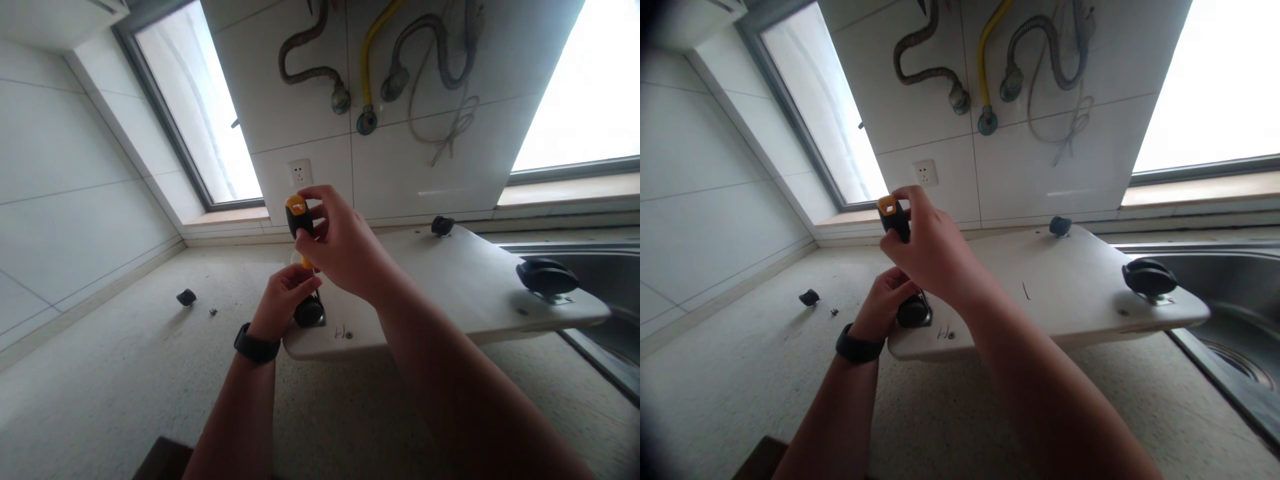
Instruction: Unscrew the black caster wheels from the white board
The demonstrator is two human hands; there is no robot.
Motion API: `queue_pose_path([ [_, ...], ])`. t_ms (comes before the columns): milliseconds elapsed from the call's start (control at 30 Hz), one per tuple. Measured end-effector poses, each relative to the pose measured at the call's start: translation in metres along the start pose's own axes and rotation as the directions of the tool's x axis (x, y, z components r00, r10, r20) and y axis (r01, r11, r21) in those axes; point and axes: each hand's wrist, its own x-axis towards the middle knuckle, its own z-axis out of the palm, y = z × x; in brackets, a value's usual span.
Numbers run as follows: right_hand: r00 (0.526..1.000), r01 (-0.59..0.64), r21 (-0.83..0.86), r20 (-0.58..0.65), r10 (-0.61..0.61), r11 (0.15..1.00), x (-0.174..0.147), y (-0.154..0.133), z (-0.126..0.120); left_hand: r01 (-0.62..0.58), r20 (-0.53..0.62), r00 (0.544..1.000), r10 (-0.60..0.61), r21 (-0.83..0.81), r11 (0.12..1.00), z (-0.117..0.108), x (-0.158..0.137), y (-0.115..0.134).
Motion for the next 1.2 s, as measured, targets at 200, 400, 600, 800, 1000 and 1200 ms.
queue_pose_path([
  [200, 0.999, -0.052, 0.005, 0.001, 0.052, 0.999, 0.001, 0.0, -0.003, 0.013, 0.033, 0.999, -0.017, 0.107, 0.994, 0.0, -0.004, 0.005],
  [400, 0.998, 0.002, -0.014, 0.066, -0.001, 1.0, -0.001, -0.003, -0.004, -0.017, -0.034, 0.999, 0.021, 0.129, 0.991, 0.004, -0.003, 0.006],
  [600, 0.997, -0.056, 0.028, 0.047, 0.054, 0.998, 0.003, 0.001, -0.008, 0.013, -0.042, 0.999, -0.009, 0.089, 0.996, 0.003, -0.001, 0.005],
  [800, 0.993, -0.083, 0.146, 0.092, 0.07, 0.986, 0.005, 0.009, -0.013, 0.071, 0.106, 0.991, -0.083, 0.11, 0.991, -0.003, -0.002, 0.007],
  [1000, 0.986, -0.089, 0.087, 0.151, 0.075, 0.992, 0.003, 0.006, -0.014, 0.069, 0.037, 0.997, -0.073, 0.118, 0.991, 0.0, -0.002, 0.008],
  [1200, 0.991, -0.068, 0.035, 0.119, 0.063, 0.997, 0.003, 0.006, -0.012, 0.079, -0.013, 0.997, -0.078, 0.056, 0.995, 0.001, -0.001, 0.004],
])
